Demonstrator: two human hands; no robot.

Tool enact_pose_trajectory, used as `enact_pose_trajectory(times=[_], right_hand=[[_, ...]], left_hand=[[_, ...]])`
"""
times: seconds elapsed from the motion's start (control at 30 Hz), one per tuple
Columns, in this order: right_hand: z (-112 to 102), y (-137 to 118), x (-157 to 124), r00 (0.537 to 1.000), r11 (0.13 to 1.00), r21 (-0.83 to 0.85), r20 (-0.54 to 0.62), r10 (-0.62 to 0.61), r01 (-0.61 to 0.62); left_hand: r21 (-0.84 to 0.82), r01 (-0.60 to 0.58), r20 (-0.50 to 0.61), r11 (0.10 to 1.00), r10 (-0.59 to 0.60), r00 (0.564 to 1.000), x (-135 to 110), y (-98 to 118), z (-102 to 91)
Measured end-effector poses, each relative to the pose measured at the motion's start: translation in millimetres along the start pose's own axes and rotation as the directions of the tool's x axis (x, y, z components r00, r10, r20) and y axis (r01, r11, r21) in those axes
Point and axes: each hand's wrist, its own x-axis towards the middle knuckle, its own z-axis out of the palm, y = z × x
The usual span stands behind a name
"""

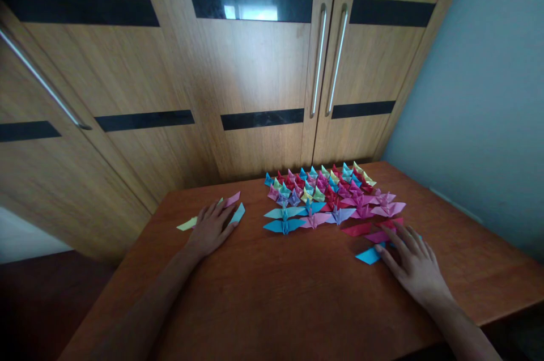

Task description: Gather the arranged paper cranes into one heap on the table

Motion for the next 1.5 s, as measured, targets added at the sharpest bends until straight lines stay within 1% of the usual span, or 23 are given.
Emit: enact_pose_trajectory(times=[0.1,0.17,0.27,0.37,0.43,0.5,0.57,0.63,0.67,0.73,0.83,0.9,0.93,1.0,1.07,1.17,1.23,1.33,1.37,1.43,1.5], right_hand=[[12,-3,2,0.992,0.998,-0.036,0.117,-0.053,0.058],[14,-7,2,0.985,0.996,-0.038,0.154,-0.075,0.082],[11,-15,-1,0.974,0.992,-0.028,0.197,-0.112,0.120],[4,-28,-10,0.966,0.989,-0.004,0.213,-0.144,0.148],[-1,-40,-19,0.964,0.985,0.018,0.202,-0.171,0.171],[-6,-55,-30,0.963,0.981,0.038,0.186,-0.194,0.191],[-11,-73,-41,0.958,0.976,0.057,0.187,-0.218,0.211],[-15,-96,-49,0.949,0.969,0.081,0.196,-0.246,0.234],[-17,-109,-51,0.948,0.966,0.095,0.192,-0.255,0.241],[-19,-139,-54,0.945,0.956,0.136,0.171,-0.280,0.258],[-20,-189,-54,0.927,0.924,0.227,0.149,-0.344,0.307],[-21,-222,-51,0.903,0.886,0.311,0.151,-0.403,0.344],[-21,-236,-48,0.890,0.862,0.363,0.152,-0.429,0.353],[-22,-259,-43,0.875,0.815,0.476,0.168,-0.453,0.331],[-23,-276,-37,0.874,0.769,0.586,0.200,-0.444,0.256],[-24,-289,-29,0.871,0.667,0.734,0.240,-0.428,0.126],[-26,-292,-24,0.877,0.604,0.796,0.262,-0.403,0.040],[-28,-289,-13,0.899,0.558,0.827,0.296,-0.322,-0.073],[-29,-286,-8,0.904,0.550,0.831,0.293,-0.310,-0.081],[-28,-277,3,0.904,0.547,0.836,0.262,-0.337,-0.038],[-26,-268,14,0.875,0.565,0.824,0.238,-0.422,0.048]], left_hand=[[-0.016,-0.036,-0.031,0.999,0.035,0.999,-4,7,-4.4],[-0.042,-0.063,-0.020,0.997,0.062,0.998,-12,12,-6.7],[-0.086,-0.108,0.022,0.990,0.110,0.994,-25,17,-9.2],[-0.121,-0.153,0.035,0.981,0.158,0.987,-34,21,-12.8],[-0.134,-0.167,0.008,0.977,0.170,0.985,-38,24,-16.8],[-0.141,-0.165,-0.042,0.976,0.160,0.986,-42,31,-22.3],[-0.165,-0.157,-0.079,0.974,0.146,0.986,-48,42,-28.6],[-0.227,-0.164,-0.070,0.960,0.152,0.986,-57,59,-35.1],[-0.273,-0.177,-0.045,0.946,0.171,0.984,-62,68,-38.3],[-0.375,-0.218,0.028,0.901,0.246,0.969,-73,87,-44.7],[-0.496,-0.271,0.110,0.825,0.369,0.923,-86,109,-53.3],[-0.543,-0.260,0.148,0.798,0.396,0.906,-92,114,-57.3],[-0.555,-0.238,0.169,0.797,0.388,0.906,-95,114,-58.4],[-0.555,-0.174,0.200,0.813,0.333,0.921,-102,111,-58.8],[-0.538,-0.108,0.206,0.836,0.254,0.945,-110,104,-57.4],[-0.501,-0.052,0.181,0.864,0.163,0.970,-122,95,-54.7],[-0.461,-0.054,0.153,0.886,0.139,0.978,-129,94,-52.9],[-0.368,-0.091,0.097,0.925,0.136,0.986,-135,100,-46.6],[-0.333,-0.109,0.079,0.937,0.143,0.987,-136,104,-42.9],[-0.265,-0.145,0.057,0.953,0.166,0.984,-137,113,-34.1],[-0.212,-0.177,0.057,0.961,0.193,0.980,-136,121,-25.8]])
